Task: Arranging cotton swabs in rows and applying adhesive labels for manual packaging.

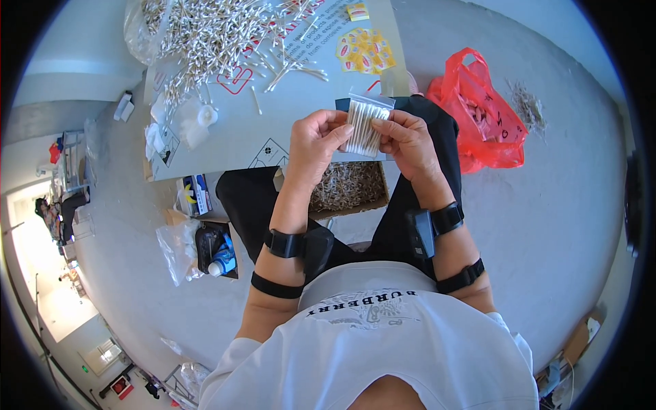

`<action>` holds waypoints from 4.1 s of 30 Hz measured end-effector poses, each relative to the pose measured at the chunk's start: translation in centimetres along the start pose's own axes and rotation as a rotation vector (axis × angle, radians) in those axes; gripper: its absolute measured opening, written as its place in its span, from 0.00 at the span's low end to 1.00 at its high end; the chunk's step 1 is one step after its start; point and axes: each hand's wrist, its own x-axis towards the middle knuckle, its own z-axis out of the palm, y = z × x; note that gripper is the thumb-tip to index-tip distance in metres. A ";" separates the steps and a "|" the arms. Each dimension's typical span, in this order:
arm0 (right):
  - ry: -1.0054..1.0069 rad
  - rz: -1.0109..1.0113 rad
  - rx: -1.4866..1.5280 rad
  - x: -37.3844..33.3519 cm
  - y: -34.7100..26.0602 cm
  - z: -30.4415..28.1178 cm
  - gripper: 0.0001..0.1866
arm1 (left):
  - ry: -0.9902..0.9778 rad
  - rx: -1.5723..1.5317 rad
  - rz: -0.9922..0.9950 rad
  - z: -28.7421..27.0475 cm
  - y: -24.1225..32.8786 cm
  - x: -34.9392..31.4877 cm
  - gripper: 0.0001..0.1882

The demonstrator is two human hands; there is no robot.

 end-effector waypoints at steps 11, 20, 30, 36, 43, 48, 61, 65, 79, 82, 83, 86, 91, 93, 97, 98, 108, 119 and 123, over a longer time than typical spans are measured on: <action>0.000 -0.074 -0.094 -0.3 -0.5 0.4 0.05 | -0.003 0.111 -0.002 1.8 -0.6 -0.3 0.13; 0.003 -0.144 -0.158 -0.7 -1.1 0.0 0.05 | 0.010 0.050 0.031 2.6 -0.1 -0.7 0.12; -0.025 -0.159 -0.209 -1.0 -1.4 -0.3 0.06 | -0.030 -0.035 -0.009 2.7 -0.5 -0.8 0.11; -0.085 -0.260 -0.208 -1.8 -1.8 0.5 0.10 | 0.020 -0.017 0.056 2.4 -0.8 -0.9 0.13; -0.129 -0.343 -0.259 -2.4 -2.3 1.3 0.14 | 0.056 -0.032 0.169 2.6 -0.3 -0.8 0.14; -0.074 -0.412 -0.380 -2.8 -2.4 1.2 0.14 | 0.036 0.116 0.188 2.6 -1.0 -0.5 0.15; 0.888 -0.574 -0.954 -0.9 -9.8 -18.0 0.14 | -0.041 0.339 -0.027 -0.2 -3.9 0.2 0.08; 0.953 -0.575 -1.052 -0.9 -8.3 -25.2 0.12 | -0.028 0.407 -0.015 -1.0 -5.1 0.6 0.07; 0.100 -0.226 -0.699 1.8 -2.9 -3.3 0.06 | 0.579 0.484 0.062 -12.5 -5.2 1.6 0.04; -0.056 -0.142 -0.679 2.5 -0.3 -0.4 0.04 | 0.836 0.556 0.203 -18.7 -5.9 1.5 0.04; -0.086 -0.101 -0.674 2.5 0.5 0.3 0.04 | 0.974 0.594 0.252 -20.0 -5.5 1.7 0.04; -0.126 -0.043 -0.708 2.4 2.3 1.3 0.04 | 1.022 0.749 0.224 -22.5 -3.8 2.8 0.04; -0.174 -0.021 -0.716 2.9 3.8 2.4 0.05 | 0.876 1.140 0.137 -24.5 -2.9 5.2 0.04; -0.175 -0.011 -0.727 3.6 3.9 2.6 0.05 | 0.818 1.230 0.101 -24.9 -2.9 5.9 0.04; -0.170 -0.002 -0.680 4.8 4.1 3.4 0.06 | 0.766 1.217 0.194 -24.9 -2.5 6.0 0.03; -0.174 -0.001 -0.681 5.1 4.1 3.4 0.06 | 0.795 1.089 0.225 -24.6 -2.2 5.9 0.03; -0.145 -0.010 -0.646 5.7 4.7 3.0 0.04 | 0.950 0.965 -0.045 -29.0 -5.8 2.4 0.13; -0.138 -0.039 -0.690 5.9 5.1 0.5 0.03 | 0.901 1.026 0.175 -28.1 -6.3 4.4 0.13; -0.188 -0.078 -0.693 6.0 5.5 0.5 0.04 | 0.904 1.038 0.267 -28.0 -6.5 4.2 0.04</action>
